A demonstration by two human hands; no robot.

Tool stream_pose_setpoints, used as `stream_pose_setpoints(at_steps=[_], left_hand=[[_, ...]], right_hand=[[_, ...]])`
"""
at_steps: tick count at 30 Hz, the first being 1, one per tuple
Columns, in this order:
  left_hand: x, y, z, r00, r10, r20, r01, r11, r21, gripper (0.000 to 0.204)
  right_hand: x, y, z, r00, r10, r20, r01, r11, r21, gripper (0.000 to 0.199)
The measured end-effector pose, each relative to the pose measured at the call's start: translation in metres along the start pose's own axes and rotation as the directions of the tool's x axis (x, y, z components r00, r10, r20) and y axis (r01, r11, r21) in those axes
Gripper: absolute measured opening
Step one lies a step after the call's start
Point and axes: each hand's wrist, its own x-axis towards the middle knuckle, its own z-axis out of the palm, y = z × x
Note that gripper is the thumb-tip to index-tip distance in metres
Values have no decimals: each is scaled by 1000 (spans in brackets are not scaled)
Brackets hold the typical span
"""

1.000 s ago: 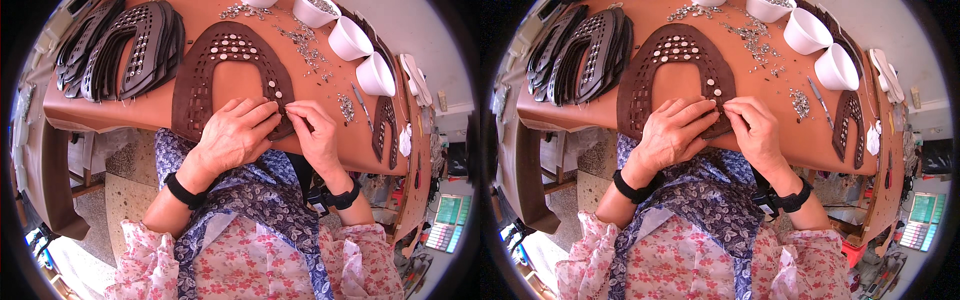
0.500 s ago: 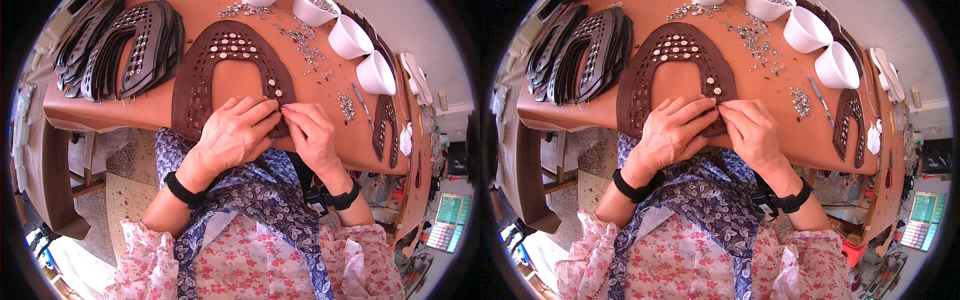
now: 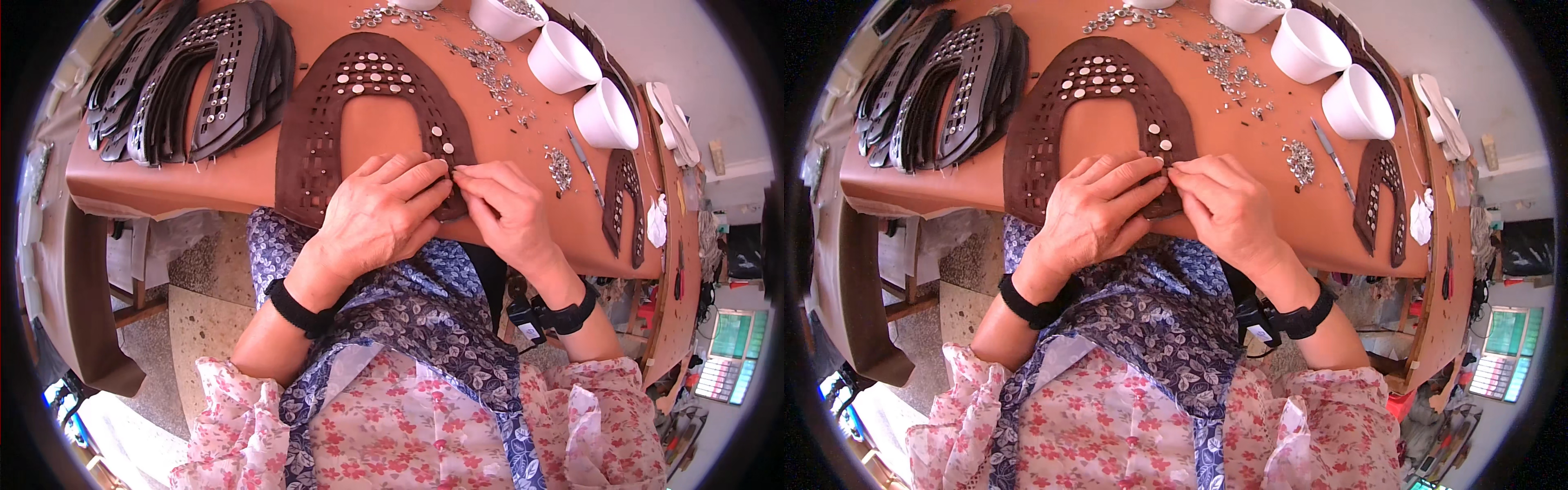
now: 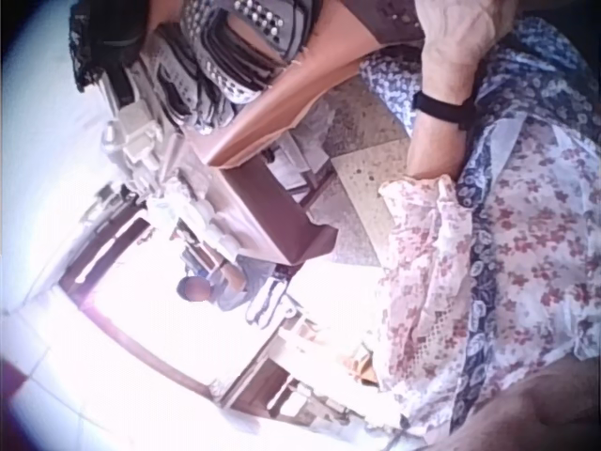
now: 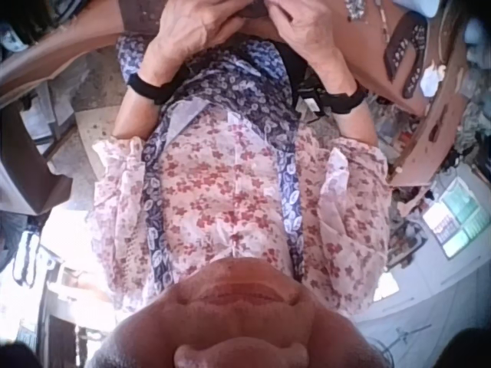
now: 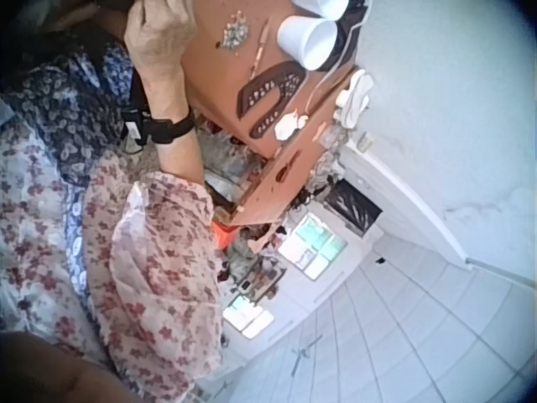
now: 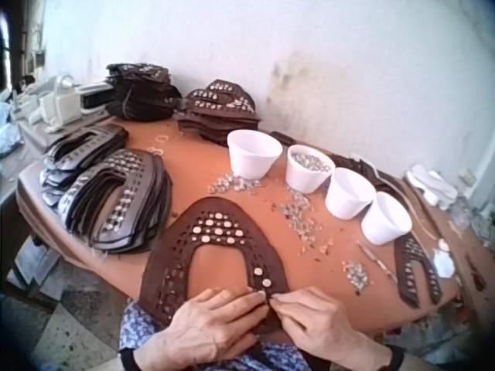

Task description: Attaching decorative or functional rivets to a leather shoe upper component using a small handheld tool.

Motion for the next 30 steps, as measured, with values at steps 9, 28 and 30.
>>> stream_pose_setpoints(at_steps=[9,28,30], left_hand=[[0,0,-1,1000,-12,16,12,1000,5,39],[1,1,-1,1000,-20,18,20,1000,12,39],[1,2,-1,1000,-22,13,22,1000,7,39]], right_hand=[[-4,0,9,990,122,-70,-113,986,120,18],[-3,-2,14,974,193,-121,-173,972,160,10],[-3,-2,15,978,166,-124,-150,980,129,11]])
